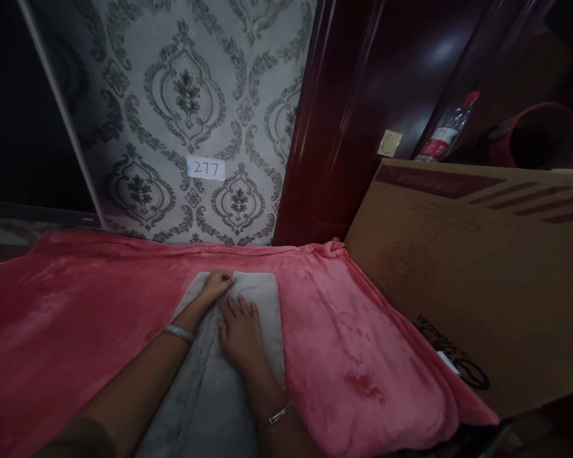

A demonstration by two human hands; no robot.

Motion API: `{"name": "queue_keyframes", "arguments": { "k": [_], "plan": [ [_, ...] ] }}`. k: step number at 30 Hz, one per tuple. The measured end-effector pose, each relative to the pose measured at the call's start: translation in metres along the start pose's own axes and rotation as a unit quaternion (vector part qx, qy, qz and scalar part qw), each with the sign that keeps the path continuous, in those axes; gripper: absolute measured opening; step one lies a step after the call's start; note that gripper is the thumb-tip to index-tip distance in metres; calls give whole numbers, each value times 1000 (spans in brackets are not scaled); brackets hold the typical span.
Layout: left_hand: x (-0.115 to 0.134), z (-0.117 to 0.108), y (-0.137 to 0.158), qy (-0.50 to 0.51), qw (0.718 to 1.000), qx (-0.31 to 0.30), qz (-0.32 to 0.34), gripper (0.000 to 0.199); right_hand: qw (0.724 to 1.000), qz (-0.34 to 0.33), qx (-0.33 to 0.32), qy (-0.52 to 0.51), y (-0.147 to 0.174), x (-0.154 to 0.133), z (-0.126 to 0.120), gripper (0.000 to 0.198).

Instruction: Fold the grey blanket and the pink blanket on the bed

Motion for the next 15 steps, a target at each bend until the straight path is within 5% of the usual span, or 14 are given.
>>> {"name": "queue_keyframes", "arguments": {
  "k": [5, 8, 13, 15],
  "plan": [
    [-3, 2, -1, 36, 999, -8, 2, 17, 999, 3, 20, -32, 1, 2, 6, 48],
    [-7, 3, -2, 68, 998, -10, 3, 19, 985, 49, 85, -140, -13, 15, 12, 45],
    [-11, 4, -3, 127, 992, -3, 22, 21, 888, 235, 188, -349, -69, 45, 7, 35],
    [-11, 3, -3, 150, 988, 3, 34, 20, 876, 256, 215, -348, -88, 48, 6, 29]
  ]
}}
Point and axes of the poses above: each hand's wrist, its own y-axis away from the middle knuckle, its own z-axis out of the palm, x = y × z, the point moved 1 cm from there along -y, towards the middle knuckle, and after that the axes turned 1 degree about x, right-handed, at the moved point
